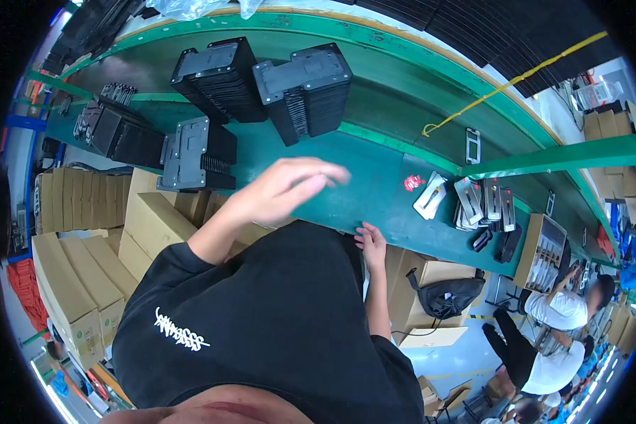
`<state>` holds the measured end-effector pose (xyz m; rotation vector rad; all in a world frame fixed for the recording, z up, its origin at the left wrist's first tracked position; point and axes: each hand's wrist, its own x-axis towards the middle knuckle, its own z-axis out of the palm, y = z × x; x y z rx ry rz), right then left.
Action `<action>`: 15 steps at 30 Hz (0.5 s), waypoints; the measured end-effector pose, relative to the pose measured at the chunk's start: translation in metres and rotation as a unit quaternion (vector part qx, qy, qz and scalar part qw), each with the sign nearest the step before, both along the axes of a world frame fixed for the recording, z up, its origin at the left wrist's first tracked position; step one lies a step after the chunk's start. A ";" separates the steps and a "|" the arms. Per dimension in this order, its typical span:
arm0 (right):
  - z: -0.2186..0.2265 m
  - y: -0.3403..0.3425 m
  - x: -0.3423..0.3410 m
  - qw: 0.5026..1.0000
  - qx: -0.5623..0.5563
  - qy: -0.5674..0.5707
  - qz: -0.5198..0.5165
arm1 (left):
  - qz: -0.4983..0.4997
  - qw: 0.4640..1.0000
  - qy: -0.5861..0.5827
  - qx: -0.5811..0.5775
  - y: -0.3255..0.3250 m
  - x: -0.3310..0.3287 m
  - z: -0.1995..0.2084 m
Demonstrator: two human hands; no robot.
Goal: Assembling and inspecting electronic housings and components on a factory production line.
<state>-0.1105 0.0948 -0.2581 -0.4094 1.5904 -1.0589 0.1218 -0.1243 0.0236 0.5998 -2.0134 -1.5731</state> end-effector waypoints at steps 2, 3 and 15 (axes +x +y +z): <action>0.001 0.011 -0.007 0.999 0.013 0.005 -0.032 | 0.125 0.943 -0.246 -0.186 -0.017 0.019 -0.085; 0.000 0.012 -0.008 0.999 0.019 0.006 -0.046 | 0.226 0.935 -0.239 -0.132 -0.024 0.029 -0.117; 0.020 0.007 -0.020 0.997 0.048 0.024 0.052 | 0.483 0.867 -0.084 -0.092 -0.135 0.006 -0.285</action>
